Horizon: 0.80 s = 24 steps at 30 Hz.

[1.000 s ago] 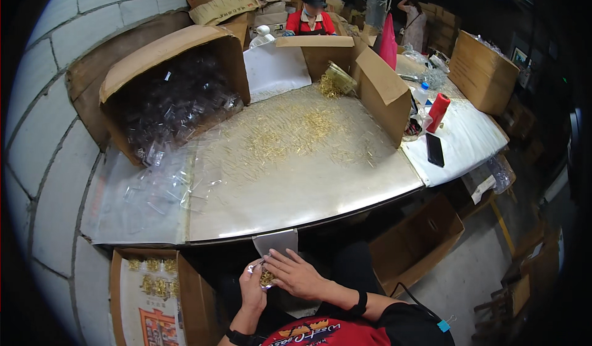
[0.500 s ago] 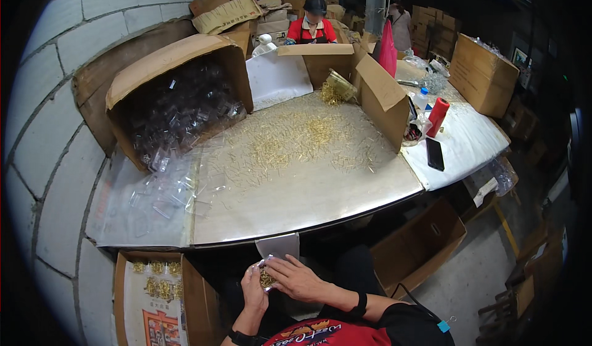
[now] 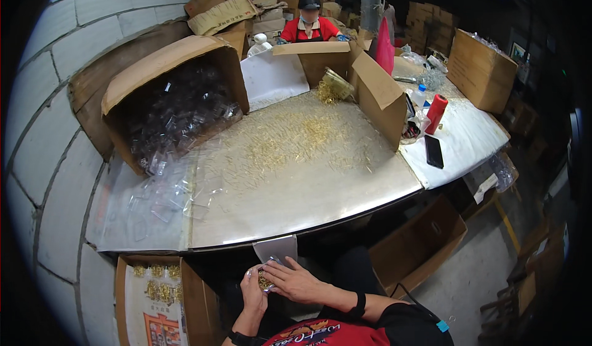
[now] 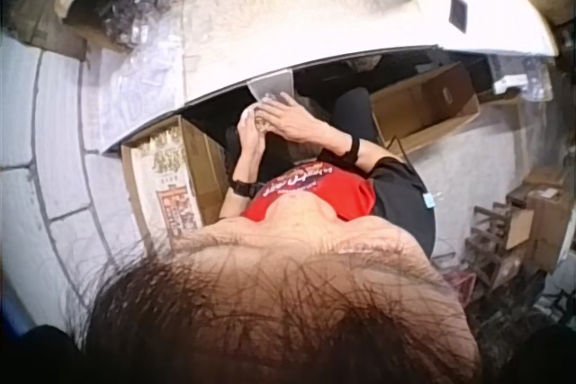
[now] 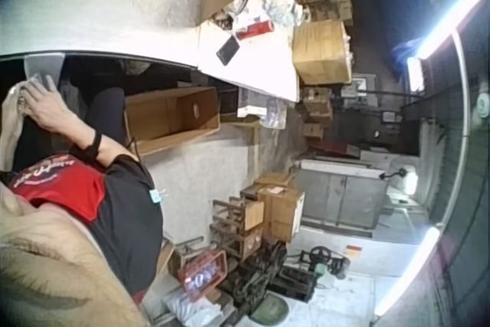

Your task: Manually counting and packaging gold-colored metallic ties into plastic bags at a workstation.

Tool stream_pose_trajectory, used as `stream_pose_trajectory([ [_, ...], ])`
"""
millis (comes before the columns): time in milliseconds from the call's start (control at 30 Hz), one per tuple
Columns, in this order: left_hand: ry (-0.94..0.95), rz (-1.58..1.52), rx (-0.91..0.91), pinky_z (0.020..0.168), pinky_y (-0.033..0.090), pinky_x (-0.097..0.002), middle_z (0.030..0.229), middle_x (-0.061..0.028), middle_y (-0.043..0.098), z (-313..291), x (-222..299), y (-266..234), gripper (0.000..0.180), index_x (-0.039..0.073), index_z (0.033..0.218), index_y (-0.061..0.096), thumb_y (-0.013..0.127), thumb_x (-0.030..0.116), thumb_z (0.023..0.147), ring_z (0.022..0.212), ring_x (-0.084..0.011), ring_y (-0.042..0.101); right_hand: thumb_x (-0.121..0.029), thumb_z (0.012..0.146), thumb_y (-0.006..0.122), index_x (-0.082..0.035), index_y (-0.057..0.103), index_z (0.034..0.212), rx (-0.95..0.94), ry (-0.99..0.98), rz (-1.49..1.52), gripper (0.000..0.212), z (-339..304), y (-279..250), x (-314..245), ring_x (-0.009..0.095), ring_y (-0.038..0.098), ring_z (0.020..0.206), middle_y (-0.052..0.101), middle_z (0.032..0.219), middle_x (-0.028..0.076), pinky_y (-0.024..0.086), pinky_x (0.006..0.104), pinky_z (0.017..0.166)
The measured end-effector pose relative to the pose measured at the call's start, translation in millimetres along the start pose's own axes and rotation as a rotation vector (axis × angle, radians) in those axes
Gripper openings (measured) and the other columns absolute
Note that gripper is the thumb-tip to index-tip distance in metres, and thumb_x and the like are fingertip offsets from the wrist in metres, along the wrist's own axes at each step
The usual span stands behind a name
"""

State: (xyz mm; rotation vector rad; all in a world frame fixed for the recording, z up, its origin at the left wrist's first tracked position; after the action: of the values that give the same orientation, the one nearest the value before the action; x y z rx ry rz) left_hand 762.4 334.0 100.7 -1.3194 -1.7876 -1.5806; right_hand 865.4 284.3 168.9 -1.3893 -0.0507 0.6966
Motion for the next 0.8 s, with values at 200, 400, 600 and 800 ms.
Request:
stream_pose_trajectory([
  [200,0.020,0.026,0.104,0.075,0.051,-0.0267,0.095,-0.0079,0.061,-32.2,6.7,-14.6,0.023,0.001,0.105,0.056,0.041,0.018,0.098,0.090,-0.0148,0.060,-0.031,0.092,0.050,-0.006,0.041,0.133,0.038,-0.138,-0.004,0.049,-7.1,-4.9,-32.6,0.029,0.035,0.131,0.042,0.137,0.012,0.029,0.0552,0.102],
  [400,-0.065,0.141,0.049,0.058,0.055,-0.0274,0.098,-0.0077,0.063,3.9,35.5,-41.1,0.034,0.001,0.109,0.058,0.039,0.027,0.098,0.081,-0.0144,0.064,-0.012,0.079,0.064,-0.004,0.050,0.123,0.356,0.045,0.099,0.047,17.0,-31.1,-4.9,0.033,0.049,0.118,0.052,0.125,0.017,0.039,0.0477,0.096],
  [600,0.032,0.105,0.016,0.059,0.057,-0.0283,0.104,-0.0105,0.062,-20.9,97.1,-125.7,0.042,-0.001,0.118,0.052,0.036,0.032,0.098,0.086,-0.0154,0.064,-0.001,0.079,0.062,-0.002,0.056,0.115,0.369,0.213,0.171,0.037,18.8,-0.4,-12.4,0.032,0.058,0.105,0.056,0.120,0.015,0.049,0.0371,0.086],
  [800,0.085,0.198,0.204,0.059,0.058,-0.0298,0.104,-0.0101,0.061,-82.3,172.0,-214.5,0.037,0.001,0.116,0.054,0.038,0.028,0.098,0.085,-0.0172,0.064,0.005,0.081,0.056,0.001,0.053,0.116,0.256,0.257,0.290,0.035,26.9,28.7,-58.6,0.033,0.052,0.115,0.050,0.129,0.016,0.043,0.0351,0.094],
])
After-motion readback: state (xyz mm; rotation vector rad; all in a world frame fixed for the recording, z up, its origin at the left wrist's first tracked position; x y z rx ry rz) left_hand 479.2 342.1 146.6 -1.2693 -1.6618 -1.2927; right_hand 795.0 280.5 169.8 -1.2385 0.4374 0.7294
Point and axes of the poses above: each hand's wrist, its own z-axis towards the middle knuckle, its own y-axis out of the palm, x = y × z, the point moved 7 cm from there along z, towards the middle knuckle
